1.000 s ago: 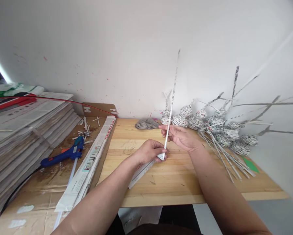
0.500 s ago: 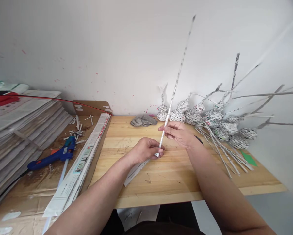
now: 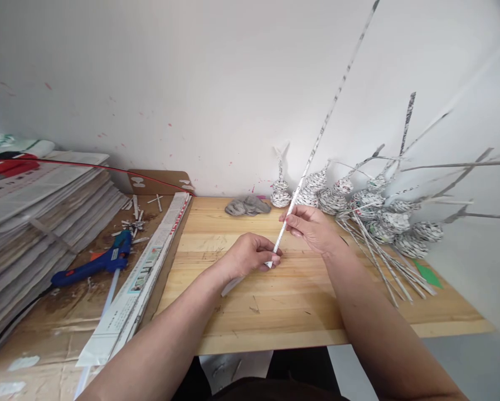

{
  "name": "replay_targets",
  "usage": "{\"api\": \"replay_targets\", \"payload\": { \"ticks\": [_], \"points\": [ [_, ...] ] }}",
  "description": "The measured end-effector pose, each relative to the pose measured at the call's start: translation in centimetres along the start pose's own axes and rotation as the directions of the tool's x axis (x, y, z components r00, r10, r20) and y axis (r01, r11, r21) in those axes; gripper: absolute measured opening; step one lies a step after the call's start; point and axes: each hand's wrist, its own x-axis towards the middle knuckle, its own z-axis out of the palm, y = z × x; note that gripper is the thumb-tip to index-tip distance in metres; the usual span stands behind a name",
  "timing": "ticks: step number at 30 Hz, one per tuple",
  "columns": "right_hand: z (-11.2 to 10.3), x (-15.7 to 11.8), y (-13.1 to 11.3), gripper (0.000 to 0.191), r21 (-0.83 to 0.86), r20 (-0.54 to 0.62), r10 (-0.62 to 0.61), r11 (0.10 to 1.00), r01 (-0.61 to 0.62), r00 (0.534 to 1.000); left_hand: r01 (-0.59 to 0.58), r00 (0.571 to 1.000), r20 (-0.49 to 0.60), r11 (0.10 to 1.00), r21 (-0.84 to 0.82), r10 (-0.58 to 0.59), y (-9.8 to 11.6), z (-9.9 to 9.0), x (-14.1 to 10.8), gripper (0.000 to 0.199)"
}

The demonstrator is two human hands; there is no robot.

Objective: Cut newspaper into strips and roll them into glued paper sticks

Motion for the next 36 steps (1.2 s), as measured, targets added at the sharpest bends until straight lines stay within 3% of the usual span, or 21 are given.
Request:
{"api": "replay_targets", "payload": {
  "ticks": [3, 12, 17, 22, 27, 32, 36],
  "points": [
    [-0.10, -0.25, -0.33, 0.028, -0.036, 0.105, 0.042, 0.999, -0.038, 0.994, 0.001, 1.000, 0.026, 0.999, -0.048, 0.001, 0.08, -0.01, -0.06, 0.022],
    [-0.48, -0.35, -0.03, 0.027, -0.018, 0.109, 0.049, 0.999, -0.047, 0.993, 0.093, 0.972, 0.228, 0.988, -0.122, -0.063, 0.51, -0.13, -0.43, 0.039],
    [-0.55, -0.17, 0.06, 0.025, -0.003, 0.101, 0.052, 0.999, -0.051, 0.994, 0.074, 0.975, 0.217, 0.994, -0.086, -0.054, 0.22, -0.16, -0.40, 0.037],
    [-0.23, 0.02, -0.12, 0.023, 0.049, 0.002, 0.050, 0.998, -0.050, 0.999, 0.032, 0.976, 0.216, 0.999, -0.009, -0.029, 0.14, -0.18, -0.35, 0.030],
    [-0.20, -0.25, -0.57, 0.027, -0.003, 0.085, 0.059, 0.998, -0.059, 0.995, 0.036, 0.984, 0.176, 0.999, 0.018, -0.038, 0.15, -0.19, -0.27, 0.028],
    [-0.31, -0.42, -0.76, 0.022, 0.051, 0.012, 0.035, 0.998, -0.035, 0.999, 0.044, 0.983, 0.177, 0.999, 0.001, -0.044, 0.02, -0.16, -0.26, 0.029],
    [-0.27, -0.50, -0.76, 0.030, -0.016, 0.098, 0.061, 0.998, -0.060, 0.993, 0.046, 0.983, 0.179, 0.999, 0.000, -0.045, -0.01, -0.10, -0.27, 0.028]
  ]
}}
